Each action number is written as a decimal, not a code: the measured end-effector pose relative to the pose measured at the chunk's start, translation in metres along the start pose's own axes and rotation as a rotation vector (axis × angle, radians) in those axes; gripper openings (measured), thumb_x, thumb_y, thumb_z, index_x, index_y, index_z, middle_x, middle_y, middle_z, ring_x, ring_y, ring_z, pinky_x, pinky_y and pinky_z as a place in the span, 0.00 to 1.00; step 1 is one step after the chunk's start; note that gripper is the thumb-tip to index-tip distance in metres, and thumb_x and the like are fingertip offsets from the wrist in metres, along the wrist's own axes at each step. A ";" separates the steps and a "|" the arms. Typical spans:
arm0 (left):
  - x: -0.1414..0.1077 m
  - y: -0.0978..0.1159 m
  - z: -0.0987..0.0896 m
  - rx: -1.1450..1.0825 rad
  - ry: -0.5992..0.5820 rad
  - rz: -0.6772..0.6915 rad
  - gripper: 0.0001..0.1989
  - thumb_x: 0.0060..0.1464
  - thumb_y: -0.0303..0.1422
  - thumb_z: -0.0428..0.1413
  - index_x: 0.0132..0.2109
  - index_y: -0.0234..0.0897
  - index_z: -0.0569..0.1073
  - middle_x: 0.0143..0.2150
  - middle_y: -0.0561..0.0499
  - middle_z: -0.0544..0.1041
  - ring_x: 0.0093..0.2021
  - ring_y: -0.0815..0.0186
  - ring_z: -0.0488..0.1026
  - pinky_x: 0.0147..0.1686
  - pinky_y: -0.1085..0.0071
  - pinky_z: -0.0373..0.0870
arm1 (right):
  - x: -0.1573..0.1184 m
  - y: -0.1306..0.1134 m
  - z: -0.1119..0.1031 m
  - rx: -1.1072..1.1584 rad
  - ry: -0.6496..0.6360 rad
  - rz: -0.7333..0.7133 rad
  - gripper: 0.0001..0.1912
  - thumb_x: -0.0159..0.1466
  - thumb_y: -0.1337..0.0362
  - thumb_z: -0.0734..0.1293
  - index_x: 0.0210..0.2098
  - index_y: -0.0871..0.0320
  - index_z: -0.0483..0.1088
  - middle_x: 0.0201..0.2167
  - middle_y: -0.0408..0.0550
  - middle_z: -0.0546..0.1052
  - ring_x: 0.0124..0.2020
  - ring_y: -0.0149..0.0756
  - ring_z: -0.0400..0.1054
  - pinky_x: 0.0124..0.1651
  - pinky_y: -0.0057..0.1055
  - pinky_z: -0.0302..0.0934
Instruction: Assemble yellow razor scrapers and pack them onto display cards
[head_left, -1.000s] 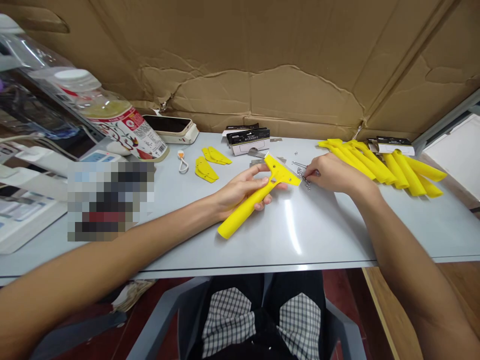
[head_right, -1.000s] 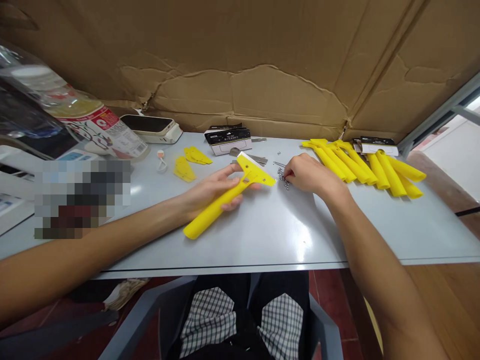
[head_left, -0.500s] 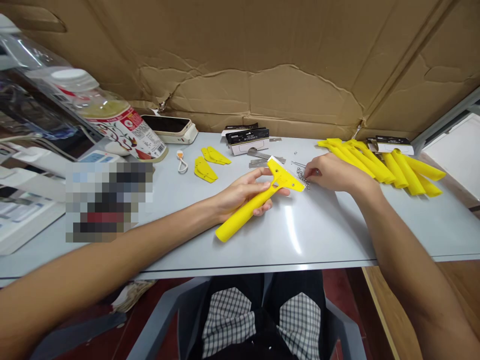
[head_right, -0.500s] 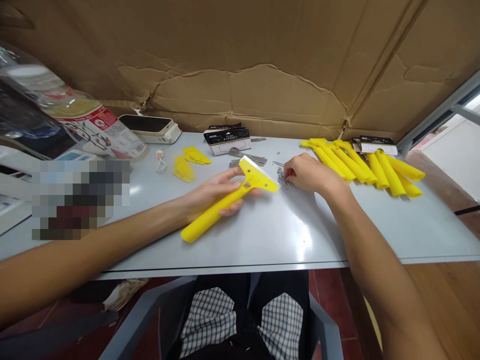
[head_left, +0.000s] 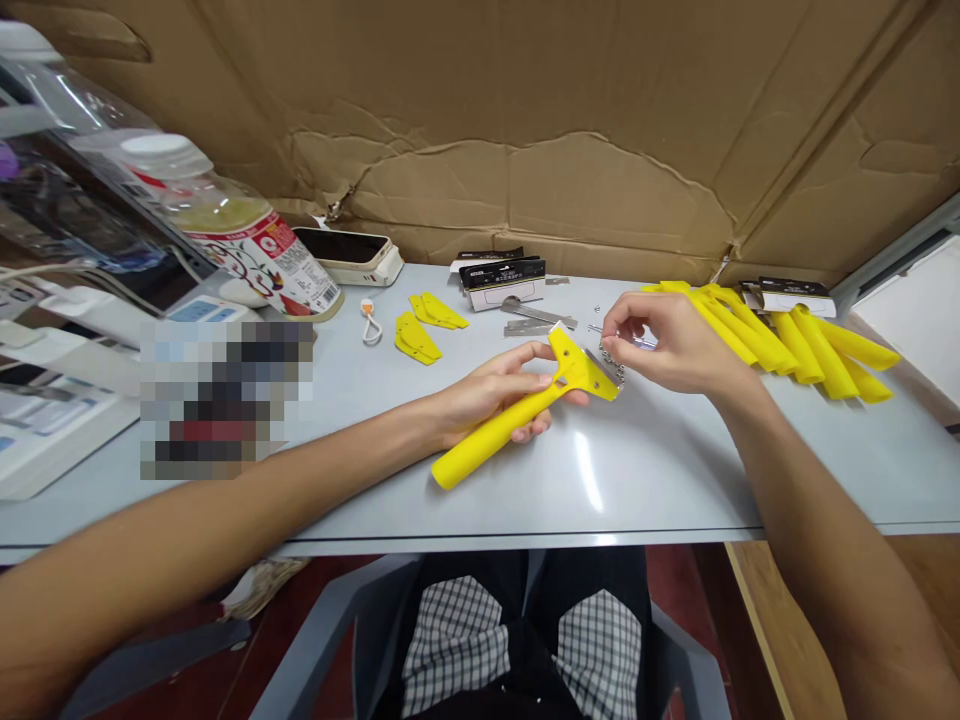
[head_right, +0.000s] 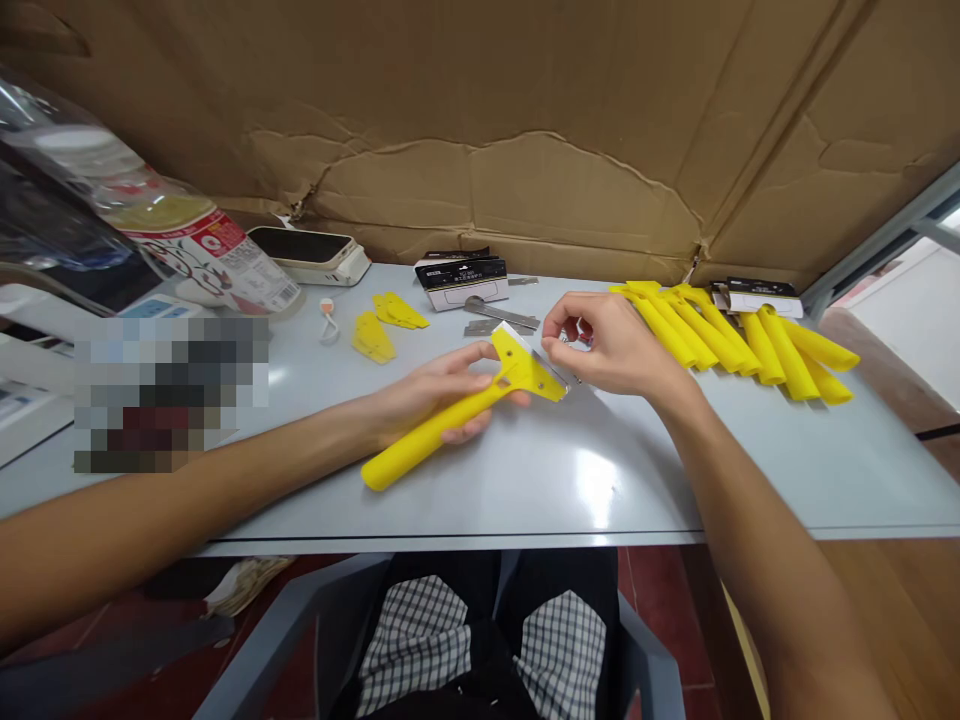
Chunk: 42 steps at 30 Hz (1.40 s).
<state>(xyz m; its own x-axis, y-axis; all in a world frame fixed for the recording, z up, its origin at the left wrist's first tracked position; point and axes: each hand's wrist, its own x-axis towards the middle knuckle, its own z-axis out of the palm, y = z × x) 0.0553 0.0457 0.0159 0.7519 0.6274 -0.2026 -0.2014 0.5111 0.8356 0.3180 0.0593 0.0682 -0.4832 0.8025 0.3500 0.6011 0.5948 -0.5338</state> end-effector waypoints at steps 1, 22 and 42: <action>0.000 0.000 0.001 0.002 -0.004 -0.009 0.19 0.66 0.33 0.63 0.57 0.43 0.61 0.49 0.38 0.86 0.21 0.70 0.76 0.19 0.76 0.66 | 0.000 -0.002 0.004 0.045 0.013 -0.043 0.02 0.65 0.67 0.70 0.35 0.55 0.76 0.34 0.44 0.80 0.34 0.35 0.69 0.40 0.35 0.63; 0.003 -0.002 0.004 -0.097 0.166 -0.015 0.17 0.69 0.28 0.58 0.60 0.38 0.64 0.47 0.34 0.86 0.24 0.69 0.77 0.21 0.77 0.70 | 0.003 0.009 0.042 -0.069 0.125 -0.137 0.07 0.69 0.67 0.68 0.37 0.54 0.80 0.46 0.52 0.80 0.49 0.46 0.75 0.58 0.44 0.66; -0.006 0.033 -0.008 -0.164 0.219 0.115 0.24 0.72 0.27 0.54 0.70 0.45 0.63 0.52 0.41 0.86 0.21 0.74 0.74 0.15 0.83 0.64 | 0.006 0.020 0.022 -0.150 0.047 0.050 0.08 0.65 0.70 0.68 0.37 0.56 0.82 0.37 0.50 0.81 0.36 0.39 0.72 0.42 0.38 0.64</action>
<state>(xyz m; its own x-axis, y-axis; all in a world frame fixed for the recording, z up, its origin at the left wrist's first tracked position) 0.0395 0.0636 0.0407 0.5685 0.7895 -0.2315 -0.3895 0.5061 0.7695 0.3132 0.0751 0.0431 -0.4218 0.8305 0.3637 0.7135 0.5516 -0.4321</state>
